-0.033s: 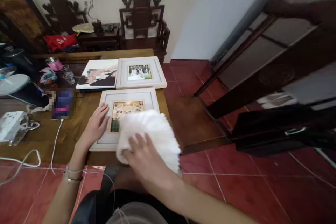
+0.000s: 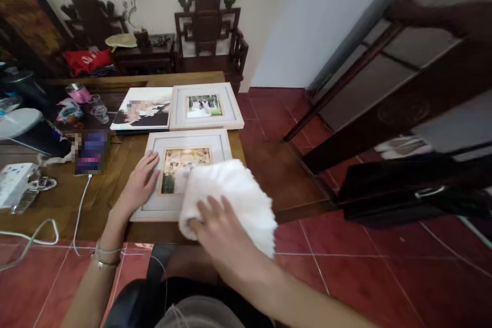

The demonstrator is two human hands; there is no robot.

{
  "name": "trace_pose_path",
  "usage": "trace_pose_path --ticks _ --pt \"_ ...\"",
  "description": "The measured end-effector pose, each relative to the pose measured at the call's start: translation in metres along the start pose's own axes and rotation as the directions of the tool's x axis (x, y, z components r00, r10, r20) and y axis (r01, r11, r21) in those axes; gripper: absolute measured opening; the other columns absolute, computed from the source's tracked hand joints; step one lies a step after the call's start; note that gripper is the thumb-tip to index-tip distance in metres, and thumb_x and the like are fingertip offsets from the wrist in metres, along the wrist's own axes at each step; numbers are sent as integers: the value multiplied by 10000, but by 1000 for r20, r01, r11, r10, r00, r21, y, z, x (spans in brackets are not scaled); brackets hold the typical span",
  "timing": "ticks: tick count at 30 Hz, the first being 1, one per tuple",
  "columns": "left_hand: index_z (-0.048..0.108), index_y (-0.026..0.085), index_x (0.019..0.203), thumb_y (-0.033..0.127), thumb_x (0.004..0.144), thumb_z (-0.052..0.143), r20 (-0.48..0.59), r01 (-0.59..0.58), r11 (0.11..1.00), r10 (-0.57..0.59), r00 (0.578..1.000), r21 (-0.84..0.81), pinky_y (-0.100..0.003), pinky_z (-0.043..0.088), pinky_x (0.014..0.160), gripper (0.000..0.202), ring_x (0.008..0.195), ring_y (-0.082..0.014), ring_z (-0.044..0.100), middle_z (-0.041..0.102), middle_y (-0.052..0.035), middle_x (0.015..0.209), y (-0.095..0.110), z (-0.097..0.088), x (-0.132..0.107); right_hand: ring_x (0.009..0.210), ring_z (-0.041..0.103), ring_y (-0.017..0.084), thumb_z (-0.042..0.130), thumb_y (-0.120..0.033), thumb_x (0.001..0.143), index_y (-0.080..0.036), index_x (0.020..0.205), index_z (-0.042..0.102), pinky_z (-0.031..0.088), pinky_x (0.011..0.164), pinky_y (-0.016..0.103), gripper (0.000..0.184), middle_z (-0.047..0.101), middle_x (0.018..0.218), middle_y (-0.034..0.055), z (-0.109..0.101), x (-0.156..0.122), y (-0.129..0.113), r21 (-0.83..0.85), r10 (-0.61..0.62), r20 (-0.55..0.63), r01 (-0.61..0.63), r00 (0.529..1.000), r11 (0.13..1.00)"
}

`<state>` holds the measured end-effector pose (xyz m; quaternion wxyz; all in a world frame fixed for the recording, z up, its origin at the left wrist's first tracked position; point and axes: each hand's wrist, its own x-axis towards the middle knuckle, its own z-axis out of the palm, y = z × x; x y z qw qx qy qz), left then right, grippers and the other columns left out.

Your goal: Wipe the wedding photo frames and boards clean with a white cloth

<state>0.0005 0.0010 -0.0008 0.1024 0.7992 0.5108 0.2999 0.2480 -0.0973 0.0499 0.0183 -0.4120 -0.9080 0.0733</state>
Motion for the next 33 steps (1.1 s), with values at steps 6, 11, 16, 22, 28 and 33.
trace_pose_path --ticks 6,11,16,22,28,33 --pt "511 99 1304 262 945 414 8 -15 1000 15 1000 3 -489 303 1138 405 1399 -264 319 483 -177 1405 -5 6 2 1273 467 303 441 42 658 -163 987 668 375 1053 510 450 588 1290 149 -22 -15 39 17 86 -82 -85 993 996" --pt "510 97 1307 260 942 422 44 -12 1000 11 999 25 -496 299 1139 409 1407 -273 300 475 -174 1414 -7 5 2 1316 418 312 405 93 638 -138 1014 638 346 1066 552 499 546 1339 157 -18 43 79 -50 119 -197 -131 973 990" --pt "520 85 1299 255 938 421 25 -4 1000 4 1000 12 -495 316 1130 411 1394 -272 327 494 -187 1395 -2 0 2 1399 272 322 342 97 723 -165 1070 602 330 1052 630 507 344 1509 114 -38 94 103 -32 123 -384 -146 915 989" --pt "540 118 1287 272 930 449 5 4 1000 -4 1000 -18 -505 315 1127 400 1386 -272 345 514 -169 1380 -3 0 3 1430 195 285 433 4 844 -213 1135 587 204 1129 599 395 305 1535 60 -29 146 73 -186 -184 -304 131 935 974" --pt "532 138 1299 278 931 453 21 12 999 -12 1000 -34 -501 316 1127 401 1385 -260 348 508 -152 1392 -3 0 3 1398 288 265 476 -25 871 -190 1171 594 221 1119 549 362 443 1454 108 16 169 81 -228 -195 -188 150 963 962" --pt "528 108 1297 280 931 449 15 14 999 -14 1000 -30 -492 320 1125 411 1380 -263 358 515 -172 1382 -3 0 3 1309 434 255 496 42 768 -176 1077 646 254 1084 520 406 609 1275 132 2 127 131 -223 -76 -159 39 984 974"
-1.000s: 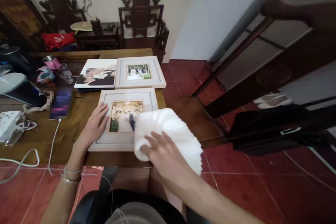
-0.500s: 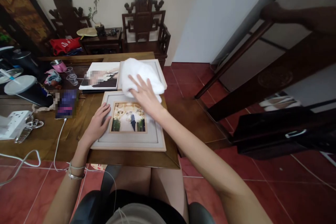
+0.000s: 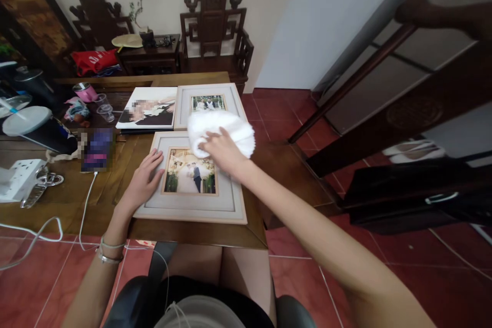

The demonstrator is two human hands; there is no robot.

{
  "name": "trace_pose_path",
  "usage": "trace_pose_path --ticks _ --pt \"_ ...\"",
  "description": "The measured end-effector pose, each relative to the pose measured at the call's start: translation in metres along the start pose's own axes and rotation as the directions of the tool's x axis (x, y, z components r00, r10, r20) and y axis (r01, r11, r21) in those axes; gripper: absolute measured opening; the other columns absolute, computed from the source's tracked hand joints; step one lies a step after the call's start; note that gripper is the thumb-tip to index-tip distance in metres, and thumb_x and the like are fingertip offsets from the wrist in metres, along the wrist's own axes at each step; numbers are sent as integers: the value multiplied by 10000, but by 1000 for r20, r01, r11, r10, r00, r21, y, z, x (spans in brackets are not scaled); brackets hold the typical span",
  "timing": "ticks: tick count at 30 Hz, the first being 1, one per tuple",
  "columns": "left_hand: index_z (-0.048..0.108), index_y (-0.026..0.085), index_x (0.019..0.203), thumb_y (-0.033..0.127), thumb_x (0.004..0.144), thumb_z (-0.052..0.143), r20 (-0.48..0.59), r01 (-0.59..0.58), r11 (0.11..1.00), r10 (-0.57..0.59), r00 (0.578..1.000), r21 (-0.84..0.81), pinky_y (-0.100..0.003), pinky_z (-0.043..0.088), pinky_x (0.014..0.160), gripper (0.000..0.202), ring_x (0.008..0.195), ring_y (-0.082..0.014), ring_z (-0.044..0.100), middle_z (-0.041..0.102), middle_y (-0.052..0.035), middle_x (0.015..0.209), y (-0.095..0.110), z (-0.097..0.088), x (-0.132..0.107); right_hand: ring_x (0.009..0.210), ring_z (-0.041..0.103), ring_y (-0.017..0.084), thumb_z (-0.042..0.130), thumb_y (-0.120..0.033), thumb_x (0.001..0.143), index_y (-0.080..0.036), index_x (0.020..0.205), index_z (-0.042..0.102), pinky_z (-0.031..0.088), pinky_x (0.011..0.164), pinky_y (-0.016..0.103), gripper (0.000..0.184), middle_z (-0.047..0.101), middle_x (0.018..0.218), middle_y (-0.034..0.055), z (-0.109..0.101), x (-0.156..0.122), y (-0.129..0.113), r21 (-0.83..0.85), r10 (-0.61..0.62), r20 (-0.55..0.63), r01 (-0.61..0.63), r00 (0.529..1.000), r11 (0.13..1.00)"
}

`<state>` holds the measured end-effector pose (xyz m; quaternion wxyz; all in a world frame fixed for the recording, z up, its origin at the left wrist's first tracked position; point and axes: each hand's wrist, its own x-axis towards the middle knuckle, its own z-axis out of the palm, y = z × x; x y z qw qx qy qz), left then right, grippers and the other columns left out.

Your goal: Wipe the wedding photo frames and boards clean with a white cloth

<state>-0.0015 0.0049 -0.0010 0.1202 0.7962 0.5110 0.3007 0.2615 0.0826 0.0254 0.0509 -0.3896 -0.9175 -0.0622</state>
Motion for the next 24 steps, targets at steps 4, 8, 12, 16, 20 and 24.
trace_pose_path --ticks 4,8,12,16,20,24 --pt "507 95 1317 277 932 437 10 7 1000 -7 1000 1 -499 317 1125 432 1385 -267 347 502 -180 1392 0 1 1 1236 512 278 461 91 649 -135 1025 663 310 1053 501 482 619 1240 177 -23 -37 15 -19 91 68 -90 994 996" --pt "498 114 1334 284 934 427 25 26 1000 -25 999 -17 -506 308 1127 440 1390 -266 339 494 -167 1405 2 0 2 1281 464 294 453 79 597 -143 1011 661 313 1066 530 514 569 1315 172 -39 -74 -22 95 56 113 -67 992 993" --pt "504 99 1328 279 932 430 13 23 999 -22 1000 -22 -486 306 1135 442 1391 -262 336 496 -174 1401 2 0 1 1309 440 264 425 64 568 -180 1006 643 328 1090 499 547 577 1317 122 -58 -116 -66 298 -82 173 28 981 954" --pt "510 105 1324 282 931 434 7 9 1000 -9 1000 -14 -495 302 1135 438 1389 -269 339 498 -172 1398 -1 2 1 1274 484 258 407 52 619 -247 992 641 425 1043 424 532 591 1298 53 -86 -130 -67 346 -29 133 -18 991 938" --pt "500 136 1337 278 932 435 -1 2 1000 -2 1000 -22 -508 308 1129 433 1392 -262 334 497 -153 1404 -2 3 0 1353 367 315 389 41 717 -229 1036 638 363 1076 541 486 465 1430 54 -96 -91 -39 195 199 -100 -177 975 965" --pt "506 111 1329 264 928 437 -4 14 1000 -14 1000 -18 -498 309 1131 434 1388 -262 340 497 -167 1400 0 1 0 1405 229 370 388 68 746 -169 1077 657 214 1098 656 488 361 1501 106 -67 -35 -22 48 190 -106 -186 976 981"
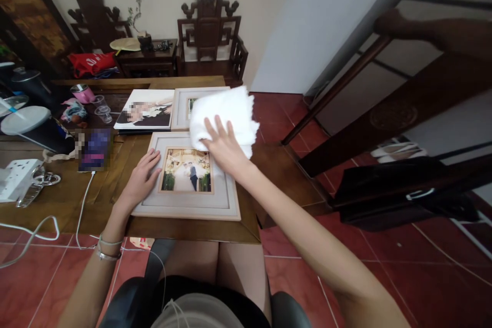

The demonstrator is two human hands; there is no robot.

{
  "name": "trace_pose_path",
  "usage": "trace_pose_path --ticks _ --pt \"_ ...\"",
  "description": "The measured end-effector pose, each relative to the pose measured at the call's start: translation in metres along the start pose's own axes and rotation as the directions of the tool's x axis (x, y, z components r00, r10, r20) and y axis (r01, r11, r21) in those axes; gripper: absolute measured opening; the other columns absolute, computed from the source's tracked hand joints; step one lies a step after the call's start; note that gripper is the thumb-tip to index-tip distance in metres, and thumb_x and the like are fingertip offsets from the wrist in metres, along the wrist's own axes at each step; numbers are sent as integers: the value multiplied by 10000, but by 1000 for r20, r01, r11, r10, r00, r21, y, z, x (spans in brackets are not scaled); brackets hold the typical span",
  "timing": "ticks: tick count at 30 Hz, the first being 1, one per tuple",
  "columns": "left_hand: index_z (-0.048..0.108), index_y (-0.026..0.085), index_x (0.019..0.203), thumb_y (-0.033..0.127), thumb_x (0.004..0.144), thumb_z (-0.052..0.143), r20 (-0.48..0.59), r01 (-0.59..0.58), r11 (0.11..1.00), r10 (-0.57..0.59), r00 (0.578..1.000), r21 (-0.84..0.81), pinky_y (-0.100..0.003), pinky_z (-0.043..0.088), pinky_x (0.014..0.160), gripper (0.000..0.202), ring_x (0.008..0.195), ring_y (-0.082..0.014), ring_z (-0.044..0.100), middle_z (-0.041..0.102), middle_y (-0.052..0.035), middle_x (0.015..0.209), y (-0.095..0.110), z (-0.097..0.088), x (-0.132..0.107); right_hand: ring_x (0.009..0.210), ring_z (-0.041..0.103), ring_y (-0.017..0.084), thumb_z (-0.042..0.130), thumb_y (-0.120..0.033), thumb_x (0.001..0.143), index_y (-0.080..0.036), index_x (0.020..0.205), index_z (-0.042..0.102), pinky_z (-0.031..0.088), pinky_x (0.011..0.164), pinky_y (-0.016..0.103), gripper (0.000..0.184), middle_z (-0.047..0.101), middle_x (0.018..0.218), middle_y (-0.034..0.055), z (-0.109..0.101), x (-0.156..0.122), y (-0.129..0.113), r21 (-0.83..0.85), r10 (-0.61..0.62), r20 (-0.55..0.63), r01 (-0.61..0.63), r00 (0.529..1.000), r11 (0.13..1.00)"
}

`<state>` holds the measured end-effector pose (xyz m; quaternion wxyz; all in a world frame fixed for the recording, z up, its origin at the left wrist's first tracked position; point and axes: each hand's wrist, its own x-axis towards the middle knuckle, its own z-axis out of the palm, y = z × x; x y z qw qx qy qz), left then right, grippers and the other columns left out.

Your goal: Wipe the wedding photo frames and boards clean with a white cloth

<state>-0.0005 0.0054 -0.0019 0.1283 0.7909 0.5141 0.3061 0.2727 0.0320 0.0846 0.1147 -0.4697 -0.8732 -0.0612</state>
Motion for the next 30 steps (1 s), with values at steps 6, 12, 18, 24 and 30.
trace_pose_path --ticks 6,12,18,24,30 --pt "507 85 1326 260 927 439 17 10 1000 -10 1000 2 -485 299 1139 440 1387 -267 344 493 -181 1400 2 -3 1 1361 275 451 511 5 751 -91 1162 644 285 1062 625 443 357 1472 237 44 2 -20 -22 -41 213 47 976 999" --pt "498 108 1331 261 936 427 6 4 1000 -4 1000 12 -497 297 1139 430 1390 -259 340 491 -168 1406 2 0 0 1366 302 402 553 -1 665 -161 1087 680 298 1090 561 469 415 1455 181 6 -70 -63 190 -159 298 105 941 976" --pt "500 135 1324 267 943 410 -12 -33 999 33 999 25 -495 306 1138 413 1398 -256 323 484 -152 1413 0 4 -2 1403 220 375 478 19 653 -167 1055 694 274 1103 586 493 351 1501 151 0 -90 -86 289 -199 275 117 941 950" --pt "510 145 1312 282 943 414 39 -24 999 22 999 33 -519 316 1123 406 1406 -273 303 468 -152 1426 -1 4 -2 1407 178 414 446 15 688 -162 1162 656 131 1063 737 548 310 1520 137 43 -30 -41 146 -18 104 2 994 989" --pt "525 130 1300 268 938 421 15 -14 1000 14 1000 14 -514 318 1126 401 1393 -276 332 497 -161 1399 -1 2 -1 1391 119 487 478 -9 714 -135 1180 643 153 999 796 510 299 1529 125 53 19 -16 55 32 113 -39 993 998"
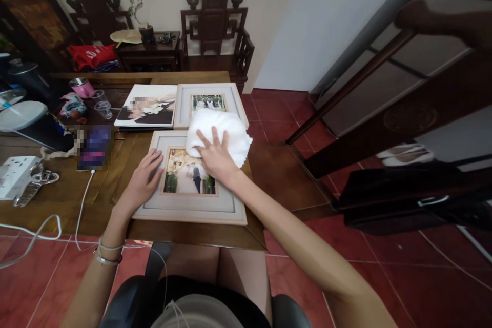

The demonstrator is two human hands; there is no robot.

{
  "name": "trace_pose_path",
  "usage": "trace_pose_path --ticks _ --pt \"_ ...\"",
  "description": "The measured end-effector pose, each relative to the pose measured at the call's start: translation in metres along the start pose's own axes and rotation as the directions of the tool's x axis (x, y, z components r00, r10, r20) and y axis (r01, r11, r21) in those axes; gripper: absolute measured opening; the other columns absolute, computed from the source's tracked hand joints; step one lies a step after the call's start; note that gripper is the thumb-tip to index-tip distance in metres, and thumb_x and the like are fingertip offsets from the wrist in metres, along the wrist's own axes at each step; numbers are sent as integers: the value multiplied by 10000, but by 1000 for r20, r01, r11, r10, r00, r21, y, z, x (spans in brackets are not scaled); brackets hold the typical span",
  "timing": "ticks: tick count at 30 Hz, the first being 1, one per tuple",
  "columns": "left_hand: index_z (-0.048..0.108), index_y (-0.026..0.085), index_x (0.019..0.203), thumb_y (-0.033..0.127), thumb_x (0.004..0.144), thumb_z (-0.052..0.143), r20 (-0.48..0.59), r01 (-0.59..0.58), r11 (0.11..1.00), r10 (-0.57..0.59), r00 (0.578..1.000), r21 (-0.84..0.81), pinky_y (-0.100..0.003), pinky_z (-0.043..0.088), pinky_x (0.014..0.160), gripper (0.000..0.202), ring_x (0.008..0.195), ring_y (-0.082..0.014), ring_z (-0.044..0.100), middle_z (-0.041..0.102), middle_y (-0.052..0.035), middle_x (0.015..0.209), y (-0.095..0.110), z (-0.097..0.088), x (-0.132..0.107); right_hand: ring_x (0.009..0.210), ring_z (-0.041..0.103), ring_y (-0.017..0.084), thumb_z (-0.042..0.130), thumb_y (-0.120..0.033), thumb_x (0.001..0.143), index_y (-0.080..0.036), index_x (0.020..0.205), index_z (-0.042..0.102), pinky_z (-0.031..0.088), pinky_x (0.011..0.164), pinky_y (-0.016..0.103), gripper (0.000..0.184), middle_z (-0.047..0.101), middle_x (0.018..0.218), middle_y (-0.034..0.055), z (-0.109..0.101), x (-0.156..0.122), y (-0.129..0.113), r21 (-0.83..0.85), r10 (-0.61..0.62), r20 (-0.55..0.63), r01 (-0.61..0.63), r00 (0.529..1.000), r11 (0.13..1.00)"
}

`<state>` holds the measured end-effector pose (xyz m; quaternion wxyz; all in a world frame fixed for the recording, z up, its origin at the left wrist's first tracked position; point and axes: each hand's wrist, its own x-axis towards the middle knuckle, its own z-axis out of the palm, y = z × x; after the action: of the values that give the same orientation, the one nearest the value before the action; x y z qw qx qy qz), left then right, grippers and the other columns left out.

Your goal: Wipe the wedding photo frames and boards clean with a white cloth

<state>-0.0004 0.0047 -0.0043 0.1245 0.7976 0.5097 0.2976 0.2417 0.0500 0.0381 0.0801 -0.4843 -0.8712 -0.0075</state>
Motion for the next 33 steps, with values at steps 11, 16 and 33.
trace_pose_path --ticks 11,16,33 --pt "497 127 1316 243 945 407 -52 -16 1000 17 998 14 -490 321 1134 399 1390 -250 341 497 -158 1399 6 2 -2 1382 289 370 487 -6 662 -271 1076 688 343 1052 619 531 394 1488 34 -54 -119 -67 312 -336 220 261 916 914" --pt "475 146 1340 250 949 402 -35 -9 1000 9 999 9 -494 319 1134 411 1401 -251 319 478 -144 1419 4 4 -2 1407 204 389 438 38 642 -216 1017 709 246 1068 680 528 351 1511 59 -39 -108 -79 287 -257 191 196 947 938" --pt "528 92 1292 266 926 436 -29 19 1000 -19 999 -4 -499 317 1129 415 1380 -278 357 511 -189 1380 2 1 0 1389 132 487 530 -38 744 -163 1174 650 171 1023 753 464 286 1533 145 -9 -30 -50 114 -155 213 133 965 984"
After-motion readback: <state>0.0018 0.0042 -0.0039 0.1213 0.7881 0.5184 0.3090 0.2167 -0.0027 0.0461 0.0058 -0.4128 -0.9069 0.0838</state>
